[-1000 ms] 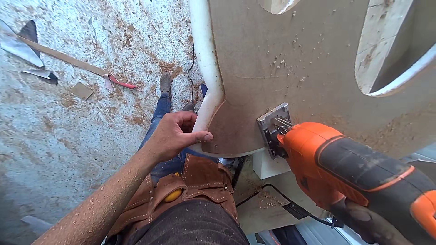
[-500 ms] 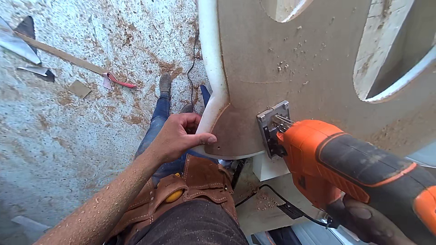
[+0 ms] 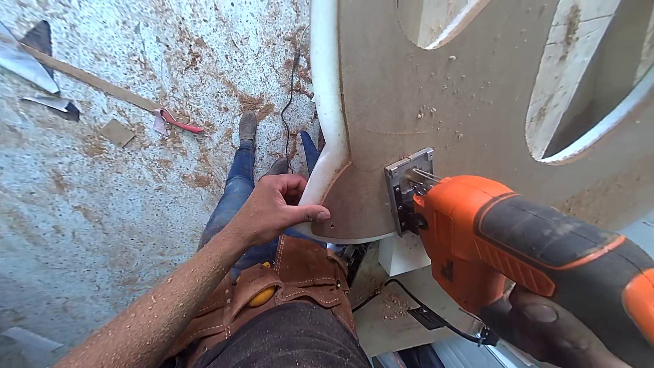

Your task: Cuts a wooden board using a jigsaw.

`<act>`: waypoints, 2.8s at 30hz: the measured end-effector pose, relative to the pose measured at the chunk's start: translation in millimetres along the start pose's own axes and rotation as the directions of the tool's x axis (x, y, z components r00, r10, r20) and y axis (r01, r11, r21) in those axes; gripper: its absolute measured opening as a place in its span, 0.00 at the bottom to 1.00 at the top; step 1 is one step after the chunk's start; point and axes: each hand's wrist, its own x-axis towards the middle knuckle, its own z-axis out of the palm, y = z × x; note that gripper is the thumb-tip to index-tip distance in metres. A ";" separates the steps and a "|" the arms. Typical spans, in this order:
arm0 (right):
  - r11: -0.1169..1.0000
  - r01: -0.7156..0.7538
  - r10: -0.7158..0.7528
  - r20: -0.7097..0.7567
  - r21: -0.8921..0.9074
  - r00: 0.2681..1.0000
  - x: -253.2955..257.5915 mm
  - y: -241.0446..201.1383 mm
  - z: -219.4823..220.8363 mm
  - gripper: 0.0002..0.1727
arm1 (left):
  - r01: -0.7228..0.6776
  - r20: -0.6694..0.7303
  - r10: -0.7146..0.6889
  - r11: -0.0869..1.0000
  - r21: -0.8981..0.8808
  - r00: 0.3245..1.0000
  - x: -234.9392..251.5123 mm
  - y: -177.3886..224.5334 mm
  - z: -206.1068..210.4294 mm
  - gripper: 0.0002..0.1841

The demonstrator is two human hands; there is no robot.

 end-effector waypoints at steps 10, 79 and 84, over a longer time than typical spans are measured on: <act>0.998 -0.013 0.014 -0.010 0.057 1.000 6.7 -14.5 9.1 0.15 | 0.040 0.017 -0.040 0.999 0.006 0.999 0.3 1.5 -1.4 0.19; 0.463 0.257 0.772 -0.528 0.848 0.355 -128.5 -214.0 350.0 0.19 | -0.749 0.763 -0.134 0.145 0.647 0.633 119.6 306.5 -70.3 0.13; 0.266 0.224 0.927 -0.312 0.938 0.208 -53.9 -280.5 338.9 0.17 | -0.825 0.814 -0.243 0.083 0.560 0.528 228.4 342.0 -40.1 0.16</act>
